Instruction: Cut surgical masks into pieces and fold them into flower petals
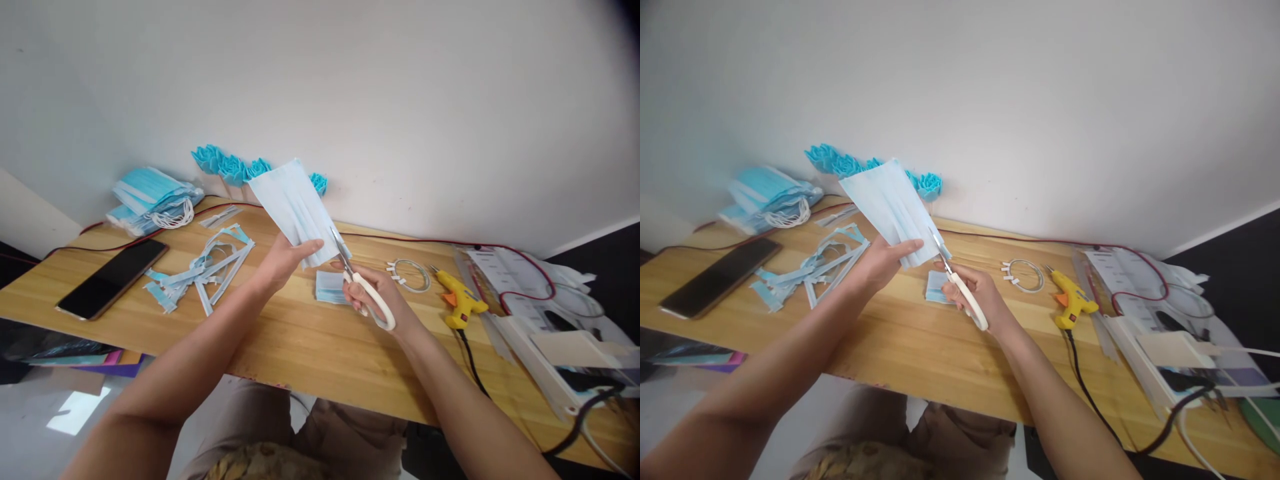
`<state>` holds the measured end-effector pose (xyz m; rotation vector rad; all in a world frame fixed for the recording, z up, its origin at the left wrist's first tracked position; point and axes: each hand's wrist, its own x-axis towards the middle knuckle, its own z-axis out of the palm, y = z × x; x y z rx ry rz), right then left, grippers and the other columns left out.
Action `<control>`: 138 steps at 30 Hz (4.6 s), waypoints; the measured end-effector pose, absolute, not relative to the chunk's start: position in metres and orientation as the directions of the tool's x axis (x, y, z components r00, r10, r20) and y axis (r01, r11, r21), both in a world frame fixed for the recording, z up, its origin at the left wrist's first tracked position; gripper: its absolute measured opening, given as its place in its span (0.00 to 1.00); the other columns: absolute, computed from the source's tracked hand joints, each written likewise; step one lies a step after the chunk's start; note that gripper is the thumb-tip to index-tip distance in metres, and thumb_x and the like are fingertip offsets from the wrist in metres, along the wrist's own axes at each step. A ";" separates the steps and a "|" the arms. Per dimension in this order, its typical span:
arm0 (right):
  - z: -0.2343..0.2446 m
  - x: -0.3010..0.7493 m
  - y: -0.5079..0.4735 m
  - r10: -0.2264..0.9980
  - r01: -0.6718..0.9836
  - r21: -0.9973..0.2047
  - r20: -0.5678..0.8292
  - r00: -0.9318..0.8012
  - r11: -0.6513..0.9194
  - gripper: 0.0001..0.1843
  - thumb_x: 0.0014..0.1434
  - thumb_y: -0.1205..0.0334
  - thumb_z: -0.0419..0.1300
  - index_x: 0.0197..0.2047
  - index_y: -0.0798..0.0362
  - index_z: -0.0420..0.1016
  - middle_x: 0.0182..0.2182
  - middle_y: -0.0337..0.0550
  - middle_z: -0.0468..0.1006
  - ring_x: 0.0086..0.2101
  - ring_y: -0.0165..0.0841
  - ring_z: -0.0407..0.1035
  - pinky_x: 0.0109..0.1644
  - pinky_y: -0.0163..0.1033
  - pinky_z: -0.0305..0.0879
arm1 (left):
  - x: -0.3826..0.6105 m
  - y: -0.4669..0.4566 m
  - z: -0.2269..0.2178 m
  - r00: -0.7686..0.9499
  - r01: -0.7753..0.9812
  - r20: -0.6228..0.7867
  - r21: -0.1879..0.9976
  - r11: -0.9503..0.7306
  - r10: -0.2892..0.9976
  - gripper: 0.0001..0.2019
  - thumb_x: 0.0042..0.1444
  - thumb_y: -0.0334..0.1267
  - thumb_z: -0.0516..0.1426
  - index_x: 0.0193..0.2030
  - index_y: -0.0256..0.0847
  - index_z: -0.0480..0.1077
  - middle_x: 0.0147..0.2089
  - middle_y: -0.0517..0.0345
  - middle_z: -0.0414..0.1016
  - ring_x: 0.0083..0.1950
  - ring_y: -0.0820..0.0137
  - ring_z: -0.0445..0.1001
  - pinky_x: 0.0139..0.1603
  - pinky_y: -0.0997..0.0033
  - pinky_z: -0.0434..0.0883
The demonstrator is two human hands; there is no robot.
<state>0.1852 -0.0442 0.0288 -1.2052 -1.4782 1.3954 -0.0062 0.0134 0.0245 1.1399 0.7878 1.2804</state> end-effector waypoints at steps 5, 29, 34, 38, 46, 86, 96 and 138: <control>0.027 0.185 -0.044 0.961 0.114 -0.991 -0.098 -0.258 -0.070 0.37 0.45 0.42 0.69 0.52 0.58 0.77 0.21 0.36 0.68 0.18 0.23 0.56 0.19 0.32 0.51 | -0.007 0.015 0.024 0.174 -0.325 0.142 0.943 -0.079 0.974 0.22 0.46 0.40 0.65 0.48 0.33 0.72 0.50 0.45 0.77 0.53 0.54 0.74 0.54 0.56 0.69; 0.023 0.183 -0.043 0.957 0.103 -0.983 -0.171 -0.235 -0.150 0.34 0.44 0.47 0.71 0.51 0.59 0.77 0.18 0.34 0.68 0.15 0.22 0.55 0.17 0.31 0.47 | -0.004 0.013 0.027 0.175 -0.357 0.110 0.933 -0.041 0.978 0.22 0.47 0.45 0.66 0.46 0.35 0.71 0.47 0.48 0.77 0.49 0.58 0.75 0.50 0.60 0.71; 0.023 0.184 -0.044 0.943 0.112 -0.987 -0.146 -0.300 -0.118 0.37 0.46 0.42 0.69 0.52 0.59 0.75 0.21 0.36 0.69 0.18 0.24 0.58 0.20 0.32 0.52 | -0.002 0.010 0.026 0.132 -0.320 0.103 0.946 -0.056 0.986 0.21 0.45 0.43 0.66 0.46 0.36 0.71 0.46 0.49 0.77 0.49 0.58 0.74 0.51 0.59 0.70; 0.021 0.187 -0.043 0.933 0.141 -0.988 -0.107 -0.343 -0.062 0.37 0.48 0.37 0.66 0.51 0.58 0.74 0.25 0.39 0.70 0.21 0.26 0.61 0.22 0.33 0.55 | -0.002 0.008 0.028 0.152 -0.306 0.098 0.951 -0.048 0.984 0.22 0.45 0.43 0.66 0.46 0.36 0.71 0.45 0.49 0.77 0.49 0.57 0.74 0.52 0.58 0.70; 0.023 0.187 -0.042 0.933 0.166 -0.986 -0.070 -0.354 -0.011 0.35 0.49 0.33 0.63 0.45 0.57 0.76 0.25 0.40 0.70 0.23 0.28 0.64 0.24 0.34 0.59 | -0.001 0.006 0.030 0.191 -0.241 0.145 0.966 -0.097 0.971 0.25 0.45 0.43 0.66 0.50 0.37 0.70 0.44 0.50 0.78 0.52 0.55 0.73 0.52 0.57 0.70; 0.024 0.181 -0.043 0.967 0.125 -0.991 -0.083 -0.240 -0.054 0.18 0.50 0.49 0.67 0.36 0.55 0.74 0.20 0.32 0.65 0.15 0.22 0.57 0.15 0.30 0.53 | 0.003 0.005 0.027 0.169 -0.233 0.083 0.972 -0.042 0.982 0.22 0.45 0.44 0.67 0.45 0.36 0.73 0.47 0.47 0.79 0.52 0.53 0.75 0.50 0.56 0.73; 0.022 0.181 -0.043 0.972 0.126 -0.991 -0.067 -0.224 -0.040 0.20 0.50 0.45 0.66 0.31 0.55 0.71 0.19 0.32 0.65 0.14 0.21 0.57 0.14 0.29 0.53 | 0.003 0.006 0.023 0.148 -0.235 0.082 0.971 -0.046 0.985 0.22 0.44 0.43 0.67 0.45 0.35 0.71 0.47 0.47 0.79 0.50 0.54 0.75 0.50 0.56 0.73; 0.015 0.184 -0.039 0.959 0.145 -0.989 -0.078 -0.272 -0.039 0.24 0.50 0.43 0.66 0.41 0.51 0.66 0.25 0.35 0.70 0.21 0.26 0.63 0.22 0.31 0.58 | 0.006 0.005 0.024 0.135 -0.157 0.145 0.980 -0.124 0.980 0.18 0.46 0.43 0.65 0.41 0.35 0.71 0.41 0.50 0.79 0.43 0.60 0.76 0.43 0.62 0.74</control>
